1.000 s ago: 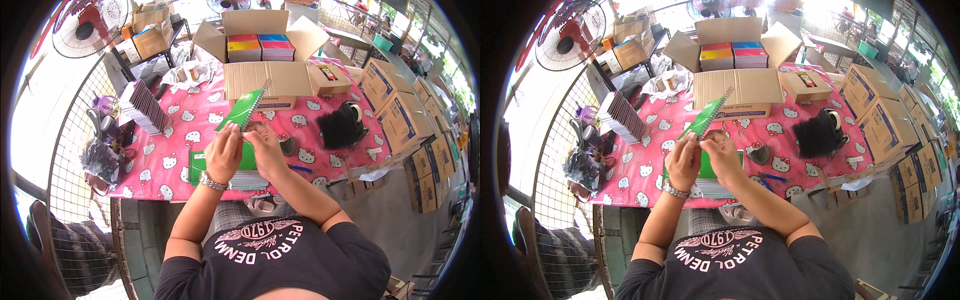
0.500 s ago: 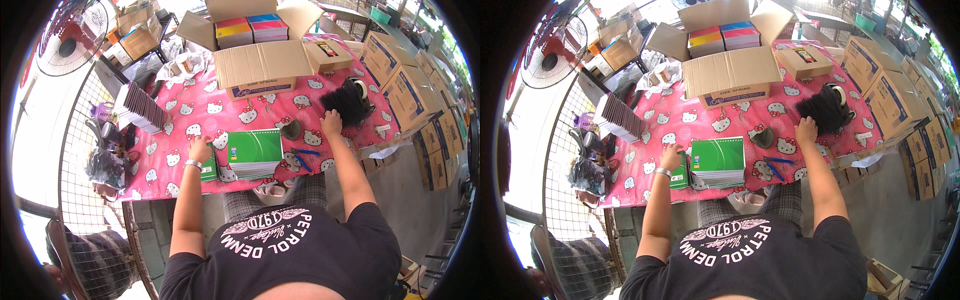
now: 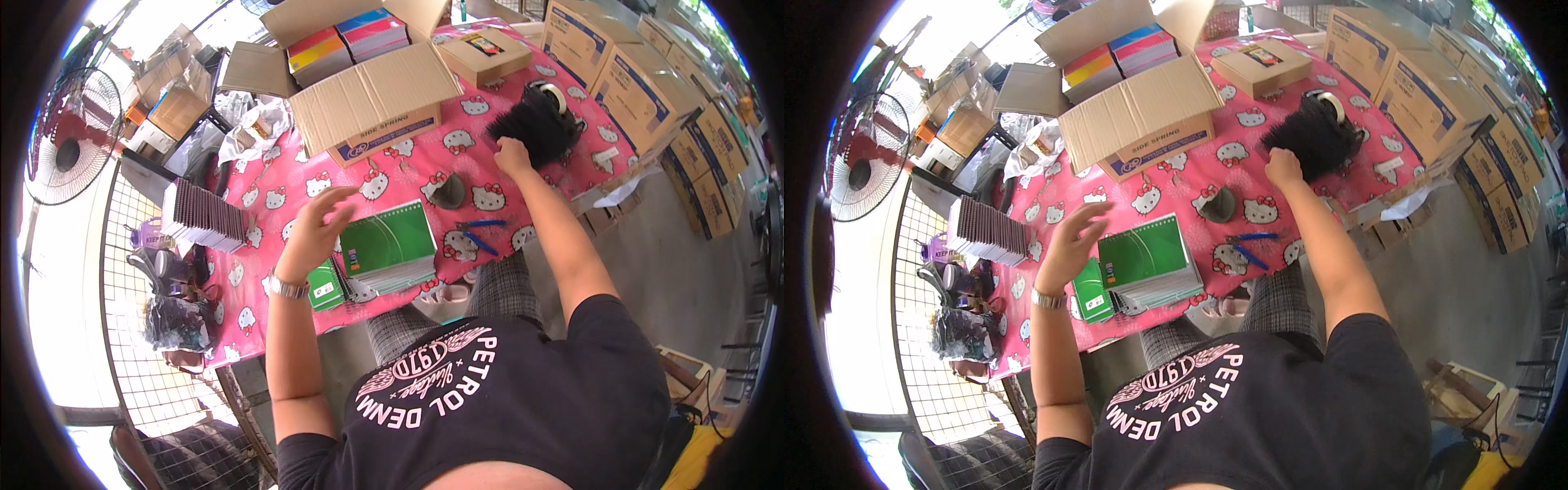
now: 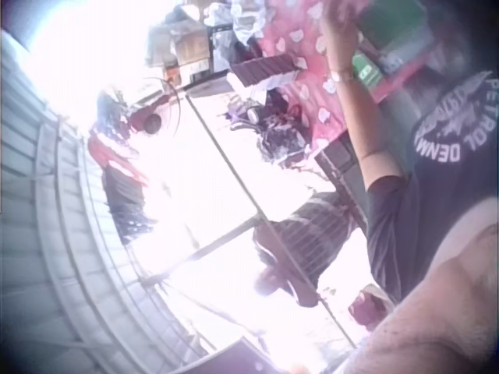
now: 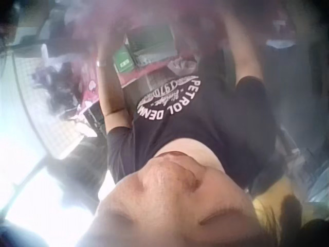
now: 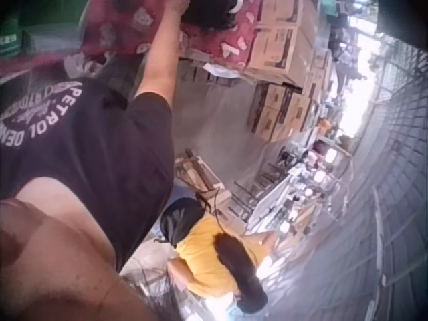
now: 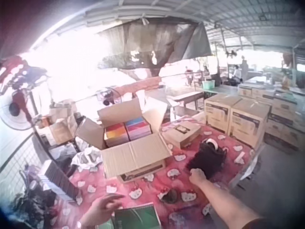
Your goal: The person binds green notebooks by threading a plastic coil through the pre-punched holes of each notebook and then using a pair of pliers to clip and secure the ends of the coil.
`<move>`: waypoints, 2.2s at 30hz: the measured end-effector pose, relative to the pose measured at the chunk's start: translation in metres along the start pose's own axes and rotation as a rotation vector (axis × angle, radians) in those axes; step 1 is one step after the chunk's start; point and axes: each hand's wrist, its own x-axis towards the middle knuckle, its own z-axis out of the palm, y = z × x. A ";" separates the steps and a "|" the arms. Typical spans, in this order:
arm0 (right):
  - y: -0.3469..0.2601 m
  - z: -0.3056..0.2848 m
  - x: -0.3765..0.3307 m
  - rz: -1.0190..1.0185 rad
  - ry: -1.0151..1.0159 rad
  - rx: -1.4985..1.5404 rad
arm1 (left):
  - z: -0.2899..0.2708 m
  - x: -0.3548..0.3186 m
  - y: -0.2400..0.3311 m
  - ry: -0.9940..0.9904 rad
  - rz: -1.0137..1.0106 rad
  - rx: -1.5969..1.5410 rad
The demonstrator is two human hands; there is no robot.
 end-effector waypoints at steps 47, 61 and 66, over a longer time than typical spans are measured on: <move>-0.207 -0.118 -0.108 -0.564 -1.106 0.624 | -0.002 0.042 -0.052 -0.456 -0.620 -0.352; -0.208 -0.118 -0.099 -0.627 -0.976 0.591 | -0.001 0.041 -0.066 -0.427 -0.605 -0.427; -0.211 -0.115 -0.092 -0.639 -0.962 0.633 | -0.001 0.041 -0.077 -0.428 -0.585 -0.485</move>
